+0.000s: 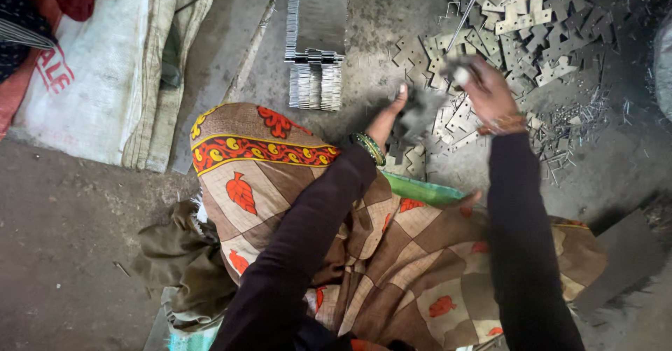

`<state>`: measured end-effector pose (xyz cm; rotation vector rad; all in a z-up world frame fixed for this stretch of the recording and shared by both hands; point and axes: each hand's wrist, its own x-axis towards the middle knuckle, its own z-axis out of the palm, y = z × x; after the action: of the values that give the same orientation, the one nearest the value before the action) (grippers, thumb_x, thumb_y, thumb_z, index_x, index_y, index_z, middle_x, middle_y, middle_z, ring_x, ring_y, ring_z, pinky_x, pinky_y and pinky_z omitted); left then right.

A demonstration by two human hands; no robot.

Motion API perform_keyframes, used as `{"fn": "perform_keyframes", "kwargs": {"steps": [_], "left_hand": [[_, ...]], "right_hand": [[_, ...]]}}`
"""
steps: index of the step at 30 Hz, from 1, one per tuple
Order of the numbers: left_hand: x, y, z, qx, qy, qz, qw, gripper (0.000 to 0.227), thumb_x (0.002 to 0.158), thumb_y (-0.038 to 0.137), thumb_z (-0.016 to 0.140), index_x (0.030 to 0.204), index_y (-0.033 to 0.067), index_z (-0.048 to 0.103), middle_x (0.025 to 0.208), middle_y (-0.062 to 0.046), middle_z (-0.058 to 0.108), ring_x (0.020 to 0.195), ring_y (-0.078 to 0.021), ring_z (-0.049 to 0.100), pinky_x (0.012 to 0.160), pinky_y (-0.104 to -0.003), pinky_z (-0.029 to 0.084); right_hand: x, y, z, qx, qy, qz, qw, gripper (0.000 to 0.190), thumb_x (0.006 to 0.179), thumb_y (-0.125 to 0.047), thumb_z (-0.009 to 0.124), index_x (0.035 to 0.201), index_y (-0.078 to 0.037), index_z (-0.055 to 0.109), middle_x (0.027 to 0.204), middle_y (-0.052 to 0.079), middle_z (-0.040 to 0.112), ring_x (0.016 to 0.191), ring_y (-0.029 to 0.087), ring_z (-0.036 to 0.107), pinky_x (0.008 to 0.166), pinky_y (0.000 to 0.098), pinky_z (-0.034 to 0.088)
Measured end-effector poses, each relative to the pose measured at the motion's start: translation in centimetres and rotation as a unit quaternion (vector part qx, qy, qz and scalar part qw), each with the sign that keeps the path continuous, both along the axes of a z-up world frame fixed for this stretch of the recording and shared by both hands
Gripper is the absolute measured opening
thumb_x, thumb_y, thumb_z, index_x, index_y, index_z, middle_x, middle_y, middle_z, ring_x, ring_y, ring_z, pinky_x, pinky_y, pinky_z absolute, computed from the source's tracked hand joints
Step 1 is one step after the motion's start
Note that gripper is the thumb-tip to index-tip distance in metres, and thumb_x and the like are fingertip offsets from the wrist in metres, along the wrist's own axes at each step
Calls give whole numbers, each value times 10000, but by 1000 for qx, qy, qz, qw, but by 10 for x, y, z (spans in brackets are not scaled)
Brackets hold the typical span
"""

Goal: The person sits on the floor and repeatedly picks up small metal pieces, aligns them, and stacks them into neat piles. The person handles the metal parts by hand and organizes them into growing stacks.

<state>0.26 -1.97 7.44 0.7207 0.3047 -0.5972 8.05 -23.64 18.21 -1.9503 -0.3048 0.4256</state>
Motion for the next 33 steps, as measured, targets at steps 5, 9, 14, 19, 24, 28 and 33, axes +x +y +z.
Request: {"fn": "perform_keyframes", "kwargs": {"steps": [5, 9, 14, 19, 24, 28, 33], "left_hand": [[-1, 1, 15, -47, 72, -10, 996, 750, 852, 694, 639, 1299, 91, 644, 1192, -74, 721, 989, -183, 704, 867, -366, 572], [0, -5, 1, 35, 85, 57, 994, 750, 873, 747, 622, 1289, 124, 616, 1155, -20, 672, 997, -138, 665, 823, -325, 544], [4, -3, -6, 189, -16, 218, 957, 750, 914, 731, 656, 1169, 28, 709, 990, -29, 673, 849, -115, 636, 716, -299, 545], [-1, 8, 27, -41, 53, 221, 973, 649, 937, 672, 626, 1206, 84, 678, 980, -32, 686, 795, -147, 678, 693, -322, 565], [0, 13, 47, -123, 87, 168, 974, 622, 895, 639, 631, 1156, 75, 672, 991, -65, 732, 821, -178, 732, 750, -338, 615], [6, 7, 35, -111, 94, 173, 974, 583, 940, 618, 681, 1137, 70, 660, 964, -82, 700, 787, -191, 699, 705, -357, 591], [7, 0, 16, -8, 62, 252, 966, 562, 929, 604, 677, 1170, 96, 662, 1012, -45, 689, 815, -154, 678, 724, -336, 559]], "right_hand": [[25, 29, -50, -460, -321, -15, 828, 649, 638, -152, 859, 1247, -50, 657, 1116, 176, 718, 1053, 400, 636, 866, 533, 493], [20, 13, -59, -416, -226, -11, 881, 435, 763, -188, 886, 1116, -47, 675, 1080, 175, 715, 1027, 376, 652, 896, 459, 514], [21, 2, -31, -199, 15, -83, 976, 311, 914, -211, 768, 1156, -45, 666, 1021, 119, 742, 874, 236, 693, 788, 333, 546], [42, 18, -44, -364, -14, 1, 931, 287, 951, -223, 664, 1184, -76, 743, 1123, 182, 724, 950, 340, 661, 793, 419, 526], [89, 9, -76, -518, -379, 46, 765, 264, 980, -165, 691, 1232, -187, 765, 1440, 189, 578, 1302, 363, 496, 960, 554, 395], [92, -9, -60, -597, -284, 141, 737, 387, 840, -171, 720, 1223, -186, 768, 1287, 150, 654, 1308, 307, 490, 1007, 531, 342], [55, 15, -14, -567, -285, 190, 749, 466, 787, -198, 766, 1251, -198, 723, 1191, 64, 735, 1144, 246, 622, 1003, 528, 419]]}}
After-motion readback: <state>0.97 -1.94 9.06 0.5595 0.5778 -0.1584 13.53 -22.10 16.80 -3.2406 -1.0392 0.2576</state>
